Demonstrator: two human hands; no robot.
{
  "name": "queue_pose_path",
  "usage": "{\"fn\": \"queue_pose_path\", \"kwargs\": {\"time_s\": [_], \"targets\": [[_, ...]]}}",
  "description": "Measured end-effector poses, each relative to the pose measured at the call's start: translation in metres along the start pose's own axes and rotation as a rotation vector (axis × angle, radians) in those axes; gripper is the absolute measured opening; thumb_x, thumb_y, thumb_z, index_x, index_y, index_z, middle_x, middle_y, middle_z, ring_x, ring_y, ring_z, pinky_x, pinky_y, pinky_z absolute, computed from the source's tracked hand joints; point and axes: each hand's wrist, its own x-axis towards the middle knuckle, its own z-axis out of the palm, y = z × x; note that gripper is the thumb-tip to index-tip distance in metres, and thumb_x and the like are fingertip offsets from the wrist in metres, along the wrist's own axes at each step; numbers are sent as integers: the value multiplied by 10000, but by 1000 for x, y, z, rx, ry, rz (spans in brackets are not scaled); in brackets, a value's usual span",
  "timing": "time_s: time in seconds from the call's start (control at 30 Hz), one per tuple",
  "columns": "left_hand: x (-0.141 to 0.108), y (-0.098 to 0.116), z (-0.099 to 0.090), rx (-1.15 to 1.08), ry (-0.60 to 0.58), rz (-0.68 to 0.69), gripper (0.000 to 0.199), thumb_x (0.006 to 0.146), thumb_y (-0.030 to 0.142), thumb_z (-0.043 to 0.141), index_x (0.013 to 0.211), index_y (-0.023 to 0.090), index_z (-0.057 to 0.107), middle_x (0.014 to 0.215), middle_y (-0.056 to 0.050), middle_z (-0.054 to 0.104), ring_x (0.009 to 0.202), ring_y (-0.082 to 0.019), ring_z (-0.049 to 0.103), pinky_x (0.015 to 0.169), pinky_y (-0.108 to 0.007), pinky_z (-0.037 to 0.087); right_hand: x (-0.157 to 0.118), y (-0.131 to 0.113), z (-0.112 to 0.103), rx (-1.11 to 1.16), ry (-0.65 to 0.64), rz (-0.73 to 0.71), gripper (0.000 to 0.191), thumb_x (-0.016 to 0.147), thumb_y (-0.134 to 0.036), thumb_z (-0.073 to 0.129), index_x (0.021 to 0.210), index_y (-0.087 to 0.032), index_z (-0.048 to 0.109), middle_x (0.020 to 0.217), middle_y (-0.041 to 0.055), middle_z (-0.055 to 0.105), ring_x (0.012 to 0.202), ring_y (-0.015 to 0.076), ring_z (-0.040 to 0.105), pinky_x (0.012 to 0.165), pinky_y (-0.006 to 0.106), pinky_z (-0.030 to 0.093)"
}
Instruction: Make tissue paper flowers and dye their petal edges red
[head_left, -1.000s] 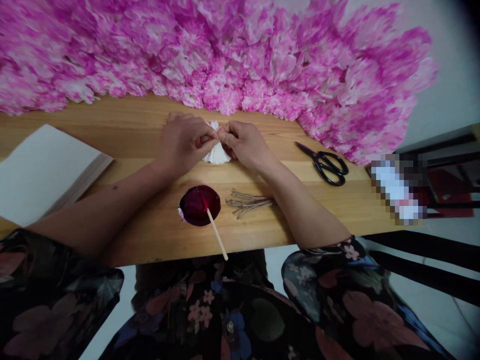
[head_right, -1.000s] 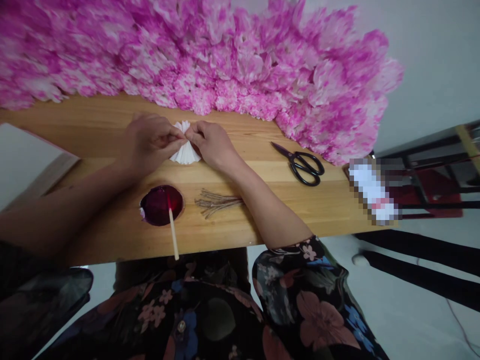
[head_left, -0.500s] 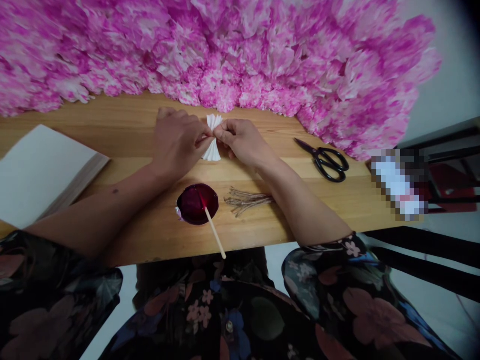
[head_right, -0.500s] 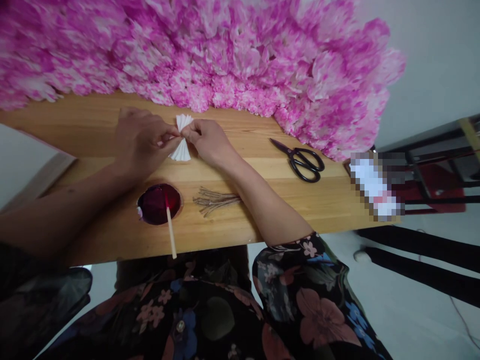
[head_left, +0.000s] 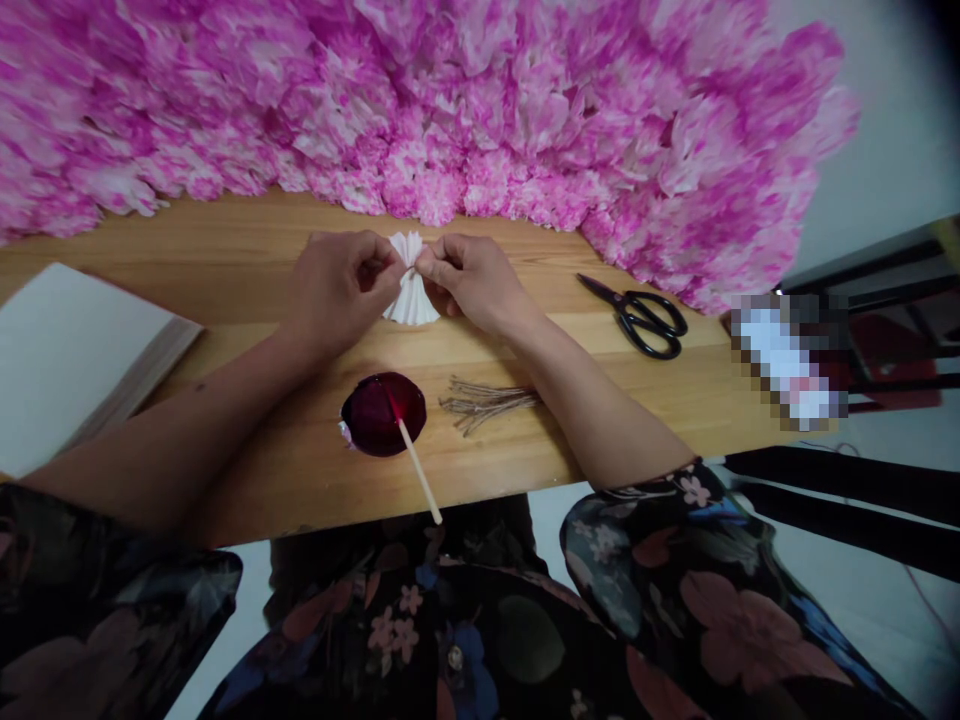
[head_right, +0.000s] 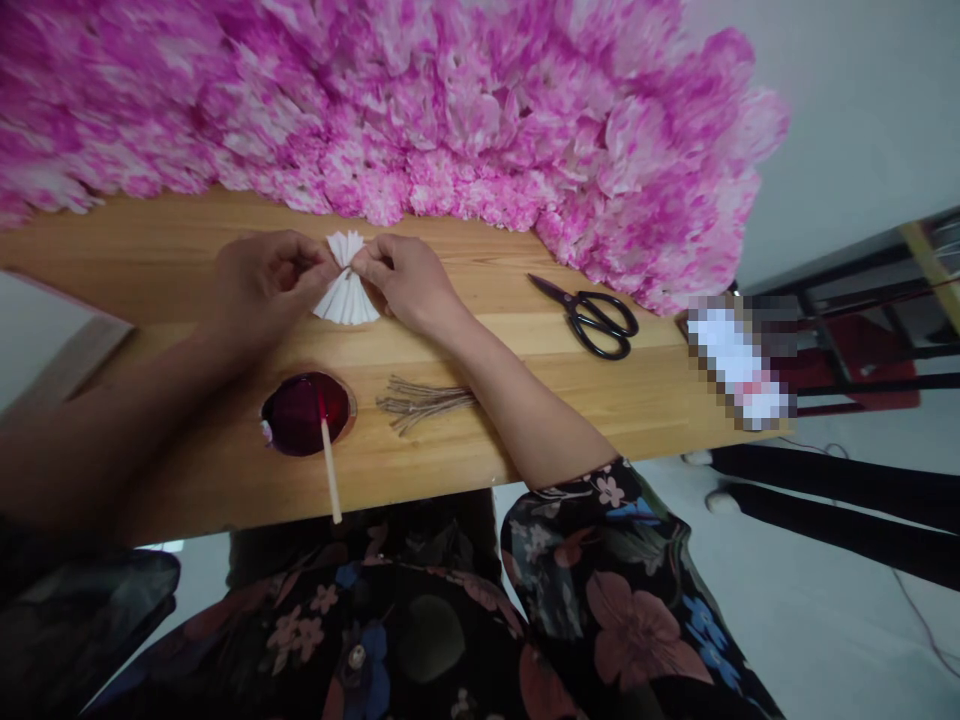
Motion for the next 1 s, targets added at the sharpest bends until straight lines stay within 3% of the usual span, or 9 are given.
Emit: {"fn": "queue_pose_path", "kwargs": {"time_s": [0.2, 0.33, 0.47, 0.73, 1.0], "targets": [[4, 3, 0, 185, -56, 17, 134, 896, 350, 794, 822, 248, 750, 710, -7, 658, 769, -230, 604, 937, -436, 430, -1, -2, -1, -5, -25, -14, 331, 1076, -351, 739, 816, -234, 573, 655, -44, 558, 618, 121, 509, 571, 248, 436], [4, 5, 2, 262, -90, 14, 101, 902, 331, 747, 825, 267, 734, 732, -15, 642, 841, -260, 637, 998, -459, 401, -1, -2, 0, 4, -36, -33, 318, 1056, -336, 766, 815, -225, 592, 645, -48, 557, 624, 113, 514, 562, 235, 428], [3, 4, 1, 237, -100, 25, 125, 925, 323, 676, 821, 261, 707, 721, -14, 613, 812, -244, 597, 970, -449, 388, 0, -2, -1, 14, -30, -33, 333, 1028, -360, 810, 813, -223, 597, 652, -54, 556, 597, 102, 497, 549, 237, 430], [4, -1, 4, 84, -35, 0, 160, 886, 313, 716, 740, 257, 686, 650, -5, 592, 670, -210, 498, 863, -421, 389, 1, 0, -3, 10, 35, 1, 399, 959, -486, 886, 820, -245, 601, 660, -44, 574, 623, 126, 529, 539, 252, 446], [3, -4, 5, -39, -12, -26, 152, 854, 301, 711, 712, 260, 675, 614, 18, 583, 639, -185, 489, 783, -394, 369, 1, -4, -3, 30, -13, 44, 322, 1056, -248, 754, 792, -236, 572, 738, -27, 613, 635, 114, 542, 568, 247, 488]]}}
